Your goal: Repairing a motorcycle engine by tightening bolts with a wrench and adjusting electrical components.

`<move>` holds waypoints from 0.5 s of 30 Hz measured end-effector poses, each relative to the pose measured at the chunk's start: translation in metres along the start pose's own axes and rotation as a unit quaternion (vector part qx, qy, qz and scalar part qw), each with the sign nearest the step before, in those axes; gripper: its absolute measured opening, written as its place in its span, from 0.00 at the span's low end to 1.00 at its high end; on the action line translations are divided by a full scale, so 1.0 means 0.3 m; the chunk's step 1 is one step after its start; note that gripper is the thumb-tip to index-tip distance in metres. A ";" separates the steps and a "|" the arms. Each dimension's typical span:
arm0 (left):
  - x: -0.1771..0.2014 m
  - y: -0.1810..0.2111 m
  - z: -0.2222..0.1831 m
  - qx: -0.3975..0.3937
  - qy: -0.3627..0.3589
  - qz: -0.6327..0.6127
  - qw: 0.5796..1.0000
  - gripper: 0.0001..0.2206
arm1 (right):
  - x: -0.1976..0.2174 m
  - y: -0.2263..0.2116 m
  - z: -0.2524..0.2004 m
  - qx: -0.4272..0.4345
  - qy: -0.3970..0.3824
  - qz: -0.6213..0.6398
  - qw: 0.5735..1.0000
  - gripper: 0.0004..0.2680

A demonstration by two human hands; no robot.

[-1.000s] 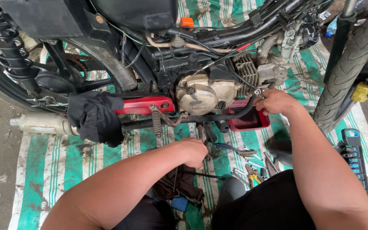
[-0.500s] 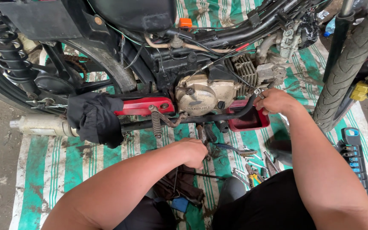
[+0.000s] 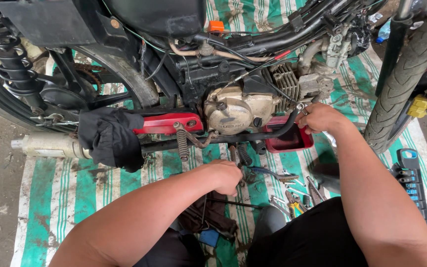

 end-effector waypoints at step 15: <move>-0.014 -0.006 0.012 0.000 0.000 0.002 1.000 0.20 | 0.002 0.005 -0.002 -0.003 -0.002 -0.005 1.000 0.12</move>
Point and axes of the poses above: each hand's wrist, its own z-axis towards the middle knuckle, its own x-axis out of the back of the hand, y = z × x, the point moved 7 cm from there along z, towards the middle knuckle, and after that the axes turned 14 degrees about -y, right-handed, at the moved point
